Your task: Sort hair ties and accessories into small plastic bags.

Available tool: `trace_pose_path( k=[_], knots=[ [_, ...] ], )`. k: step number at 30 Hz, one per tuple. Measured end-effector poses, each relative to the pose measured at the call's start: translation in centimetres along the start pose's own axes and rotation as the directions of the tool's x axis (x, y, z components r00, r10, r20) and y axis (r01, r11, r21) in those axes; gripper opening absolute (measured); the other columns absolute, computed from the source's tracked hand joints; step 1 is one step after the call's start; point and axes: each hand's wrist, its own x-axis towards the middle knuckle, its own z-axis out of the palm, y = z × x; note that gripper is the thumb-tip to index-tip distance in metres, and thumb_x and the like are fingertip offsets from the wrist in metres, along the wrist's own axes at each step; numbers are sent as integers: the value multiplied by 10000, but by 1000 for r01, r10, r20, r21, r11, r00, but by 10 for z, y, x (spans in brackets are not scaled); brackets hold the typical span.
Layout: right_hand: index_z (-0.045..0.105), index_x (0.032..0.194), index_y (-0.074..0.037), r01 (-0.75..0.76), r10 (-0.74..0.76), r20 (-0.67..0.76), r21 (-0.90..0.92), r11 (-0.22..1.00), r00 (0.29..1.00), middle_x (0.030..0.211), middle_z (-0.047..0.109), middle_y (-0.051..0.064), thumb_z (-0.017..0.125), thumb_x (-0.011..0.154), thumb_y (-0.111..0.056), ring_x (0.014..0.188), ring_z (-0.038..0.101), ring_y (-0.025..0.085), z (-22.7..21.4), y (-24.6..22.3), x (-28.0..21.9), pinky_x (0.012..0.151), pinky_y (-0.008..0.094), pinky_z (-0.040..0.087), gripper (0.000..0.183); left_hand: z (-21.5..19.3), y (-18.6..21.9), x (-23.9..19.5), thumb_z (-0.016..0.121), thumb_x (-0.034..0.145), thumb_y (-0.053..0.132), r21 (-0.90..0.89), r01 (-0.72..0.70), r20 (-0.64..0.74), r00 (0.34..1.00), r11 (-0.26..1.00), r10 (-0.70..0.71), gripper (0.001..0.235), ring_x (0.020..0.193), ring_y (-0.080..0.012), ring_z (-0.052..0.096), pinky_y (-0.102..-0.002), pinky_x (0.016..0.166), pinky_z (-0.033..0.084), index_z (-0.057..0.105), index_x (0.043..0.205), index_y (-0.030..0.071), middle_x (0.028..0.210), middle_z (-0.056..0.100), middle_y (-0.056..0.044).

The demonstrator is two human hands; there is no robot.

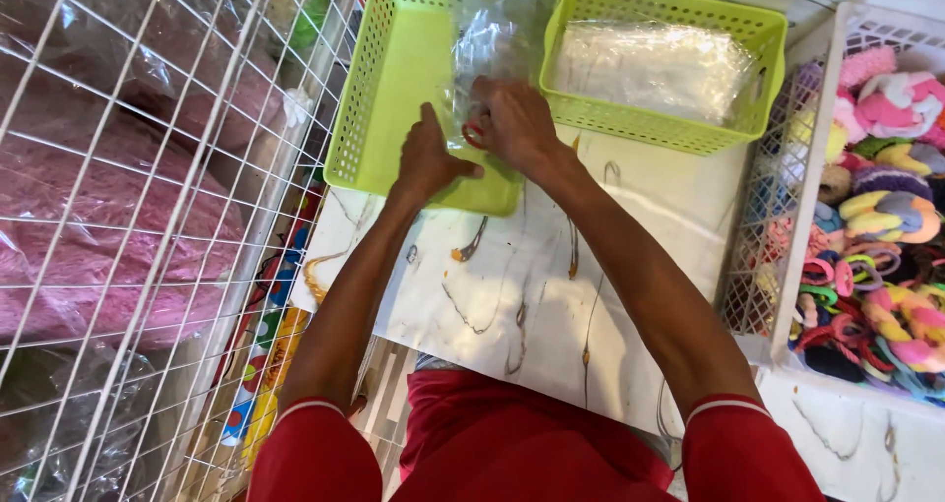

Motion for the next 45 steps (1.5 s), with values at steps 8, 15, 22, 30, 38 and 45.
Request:
trace_pose_path(
  k=[8,15,22,30,38,45],
  knots=[
    [612,1302,30,73,-56,-285,51,996,957,1262,612,269,782,844,-27,1161,589,464,-28,-16,-38,994,501,495,492,40,22,42,920,754,271,-66,-13,-65,998,998,9,865,981,-498,620,-545,813,548,322,1319,3,1128,536,-295],
    [610,1307,38,28,-19,-473,12,1000,881,1342,595,247,795,920,-11,1230,599,424,-59,-9,-80,1050,480,505,431,32,47,54,1008,515,250,60,98,-92,991,993,-93,1191,1100,-449,536,-535,916,483,261,1418,33,1194,518,-241],
    [637,1248,39,-45,73,-515,67,997,854,1309,640,242,803,910,-12,1198,649,412,-60,11,-115,1014,466,541,379,42,20,52,1054,435,258,-51,-66,-114,992,997,60,1524,1203,-446,467,-540,1062,403,41,1541,-11,1309,460,-251],
    [666,1294,10,-212,227,-570,93,973,790,1296,682,207,812,988,-57,1173,700,341,-88,83,-114,928,423,606,346,16,36,35,1053,444,249,-178,66,54,997,982,-57,1561,1312,-452,430,-530,1092,394,15,1589,25,1452,408,-262],
    [710,1144,12,-241,157,-459,-131,962,874,1107,690,233,925,881,-160,1034,647,421,-94,133,-71,868,510,511,380,8,22,57,1090,430,264,-260,-4,43,999,966,16,1670,1481,-462,266,-502,1208,258,-96,1578,13,1592,257,-318],
    [726,1104,-45,169,-125,-359,93,981,925,1099,711,151,823,821,-41,1074,650,361,-36,31,-55,976,452,523,300,24,32,54,1040,476,257,-393,-9,84,995,919,46,1640,1511,-413,315,-447,1251,305,-104,1626,11,1625,296,-276]
  ],
)
